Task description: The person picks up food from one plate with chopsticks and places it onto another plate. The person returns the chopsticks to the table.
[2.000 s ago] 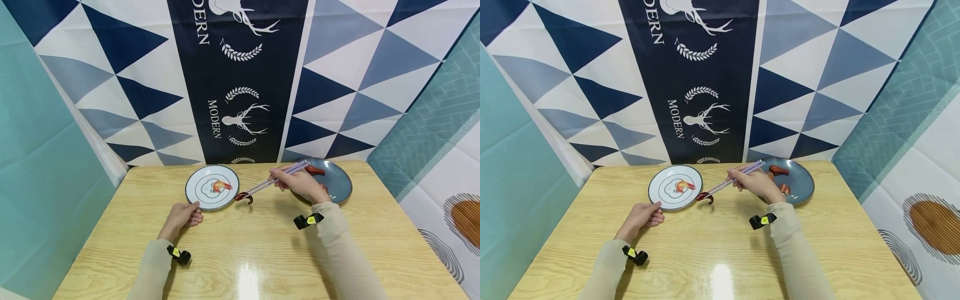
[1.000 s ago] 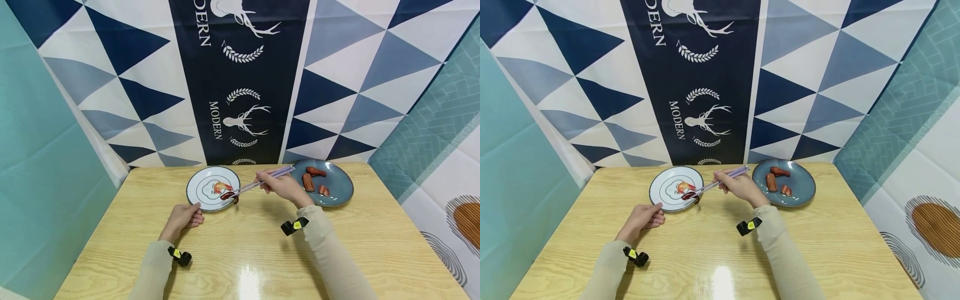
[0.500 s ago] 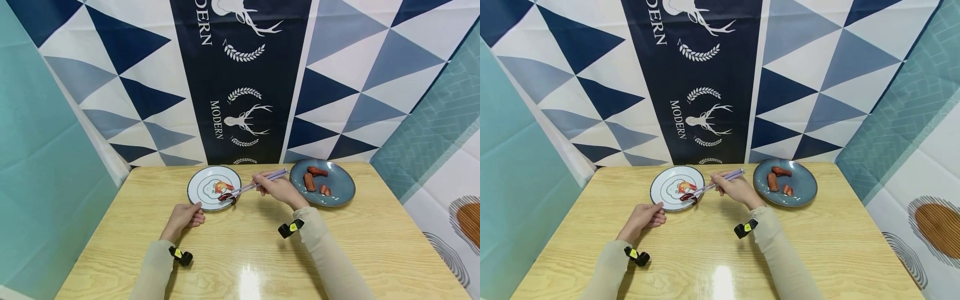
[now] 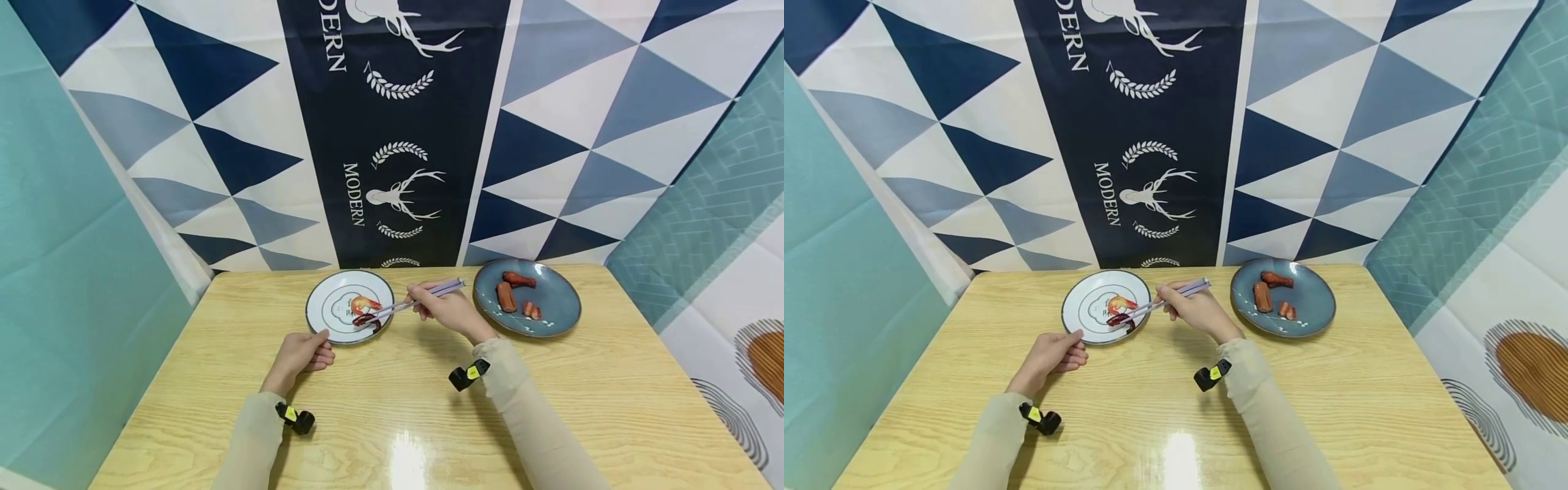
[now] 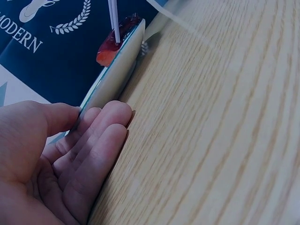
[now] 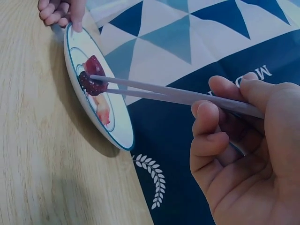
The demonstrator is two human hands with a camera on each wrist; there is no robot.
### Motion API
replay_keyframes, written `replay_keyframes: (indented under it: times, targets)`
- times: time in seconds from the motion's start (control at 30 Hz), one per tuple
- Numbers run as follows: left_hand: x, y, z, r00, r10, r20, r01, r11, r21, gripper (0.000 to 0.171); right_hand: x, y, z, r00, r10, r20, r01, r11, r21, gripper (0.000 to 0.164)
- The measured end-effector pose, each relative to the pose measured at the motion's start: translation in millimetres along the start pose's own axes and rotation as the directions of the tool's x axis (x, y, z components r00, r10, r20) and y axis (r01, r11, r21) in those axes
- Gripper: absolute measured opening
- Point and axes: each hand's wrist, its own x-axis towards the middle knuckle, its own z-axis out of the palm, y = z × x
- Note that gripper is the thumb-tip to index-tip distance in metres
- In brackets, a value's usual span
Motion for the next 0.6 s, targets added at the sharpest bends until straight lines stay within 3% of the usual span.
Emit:
replay_keyframes:
  times: [0.4,0.6]
  targets:
    - [-1.2,-1.1,-0.4,1.000,0.012,0.000,-0.012,1.000,-0.001,0.040,3,4,8,0.999,0.034,-0.001,-0.034,0.998,-0.046,0.041]
    - [-0.6,-0.5,0.2,1.000,0.005,-0.002,-0.005,1.000,0.005,0.040,7,6,15,1.000,0.012,-0.013,-0.013,0.998,-0.057,0.039]
